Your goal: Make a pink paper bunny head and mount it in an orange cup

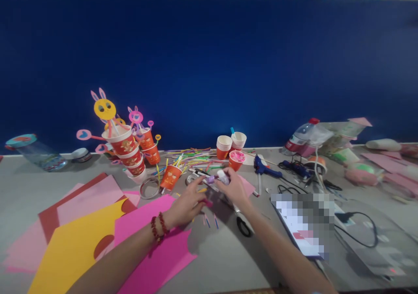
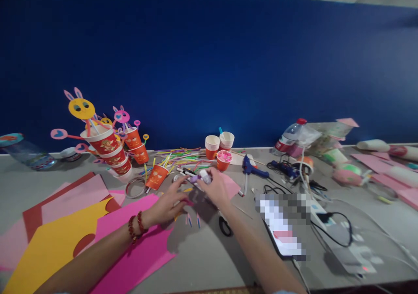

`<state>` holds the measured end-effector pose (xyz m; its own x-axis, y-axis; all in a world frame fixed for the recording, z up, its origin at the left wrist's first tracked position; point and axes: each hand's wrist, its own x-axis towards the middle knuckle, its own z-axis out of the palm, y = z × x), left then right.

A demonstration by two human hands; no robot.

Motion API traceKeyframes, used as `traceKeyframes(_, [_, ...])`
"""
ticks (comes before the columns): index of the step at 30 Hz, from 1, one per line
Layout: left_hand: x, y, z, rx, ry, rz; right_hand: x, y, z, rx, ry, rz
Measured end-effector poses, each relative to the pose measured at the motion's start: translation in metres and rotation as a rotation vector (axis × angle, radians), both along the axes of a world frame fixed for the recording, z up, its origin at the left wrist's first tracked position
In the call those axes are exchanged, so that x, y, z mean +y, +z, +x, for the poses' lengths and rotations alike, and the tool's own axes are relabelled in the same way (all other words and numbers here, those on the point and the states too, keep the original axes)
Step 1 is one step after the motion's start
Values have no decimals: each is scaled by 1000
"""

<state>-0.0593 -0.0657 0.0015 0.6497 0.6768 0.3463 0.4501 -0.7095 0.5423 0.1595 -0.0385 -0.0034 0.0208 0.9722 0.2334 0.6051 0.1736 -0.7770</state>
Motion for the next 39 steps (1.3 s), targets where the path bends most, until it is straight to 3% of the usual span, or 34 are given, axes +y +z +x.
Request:
traceKeyframes(1, [0,-1,-4,-47,30,-13,11,2,6,-158,-50,8])
traceKeyframes(4, [-3,-5,-16,-97,26,15,41,3,19,-290,-60,-10])
traceKeyframes(8, [-14,-8,-29,-91,-66,298,58,-5,18,-369,-15,-6])
traceKeyframes(12, [-21,-2,-35,-181,-62,568,44,-4,18,-364,-30,51])
traceKeyframes(15, [-26,6,-36,-229,-81,609,17,2,21,-250,-42,111])
traceKeyframes(18, [-35,11,-31,-303,-36,382,-17,6,22,-50,42,136])
traceKeyframes(20, [-42,12,-22,-395,103,17,-39,7,21,53,172,106])
traceKeyframes(22, [-49,11,-13,-527,216,-401,-58,9,18,82,194,110])
traceKeyframes(25, [-52,6,-2,-686,237,-732,-78,13,12,84,144,215])
traceKeyframes(32, [-51,-14,0,-747,246,-761,-101,24,-11,222,66,270])
traceKeyframes(39, [-56,-18,0,-674,237,-722,-108,23,-41,279,72,464])
